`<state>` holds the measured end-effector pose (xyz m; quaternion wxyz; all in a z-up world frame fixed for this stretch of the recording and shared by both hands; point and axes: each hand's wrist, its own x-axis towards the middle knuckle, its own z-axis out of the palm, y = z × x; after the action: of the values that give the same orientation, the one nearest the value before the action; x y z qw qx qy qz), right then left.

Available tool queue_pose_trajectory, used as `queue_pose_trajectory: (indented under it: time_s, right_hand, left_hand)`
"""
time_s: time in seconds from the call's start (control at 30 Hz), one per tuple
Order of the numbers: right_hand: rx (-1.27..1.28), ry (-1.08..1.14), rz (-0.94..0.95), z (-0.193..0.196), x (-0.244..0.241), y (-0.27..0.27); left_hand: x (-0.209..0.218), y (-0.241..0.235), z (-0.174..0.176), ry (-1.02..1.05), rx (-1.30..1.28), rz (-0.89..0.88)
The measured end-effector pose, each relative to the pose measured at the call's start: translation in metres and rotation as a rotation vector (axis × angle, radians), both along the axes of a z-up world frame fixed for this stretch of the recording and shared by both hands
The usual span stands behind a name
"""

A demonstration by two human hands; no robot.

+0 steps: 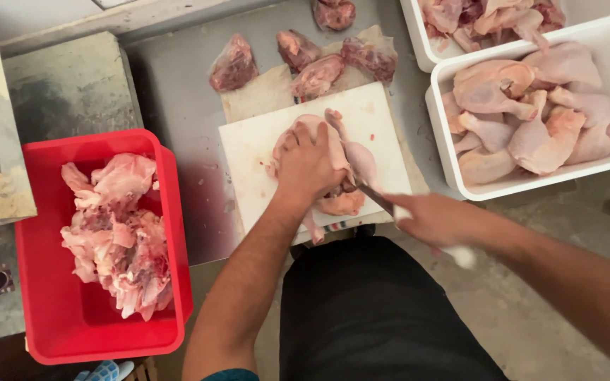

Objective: Butchering whole chickens into parts using a knife on a cutting board and sorting the pieces into bins.

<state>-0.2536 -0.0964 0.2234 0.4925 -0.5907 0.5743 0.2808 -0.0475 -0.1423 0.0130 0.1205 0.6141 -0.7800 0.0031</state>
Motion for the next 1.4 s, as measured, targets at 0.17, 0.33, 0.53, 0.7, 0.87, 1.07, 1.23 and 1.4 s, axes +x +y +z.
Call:
queue_pose_trajectory:
  time_s: [0.17,0.33,0.53,0.7,0.87,1.07,1.23,1.4]
  right_hand:
    - [-0.05,-0.079,-0.25,0.002,-0.005,0.007]
    - [-0.137,-0.221,-0.318,-0.021,-0.002,0.02]
    - [0.079,-0.065,-0.505,0.015,-0.028,0.06]
    - [-0.538,-0.05,-0.306,-0.085,-0.043,0.061]
    - [-0.875,0.116,-0.144,-0.212,-0.032,0.03]
    - [-1.471,-0.072,-0.174,-0.204,-0.018,0.022]
    - [-1.202,-0.075,-0.018,-0.184,0.058,-0.003]
    - [-0.711,-0.121,0.107,-0.174,0.063,-0.034]
  left_hand:
    - [0.011,-0.004,0.003,-0.039,-0.063,-0.023]
    - [0.016,-0.015,-0.008,-0.068,-0.023,-0.053]
    - [0.024,-0.035,0.065,0.084,0.554,-0.09]
    - [0.032,-0.047,0.025,-0.042,0.487,-0.111]
    - [0.045,-0.047,0.045,-0.039,0.518,-0.109]
    - [0.042,-0.041,0.041,-0.029,0.468,-0.097]
    - [0.036,-0.035,0.034,-0.033,0.414,-0.077]
    - [0.036,-0.032,0.025,-0.028,0.393,-0.084]
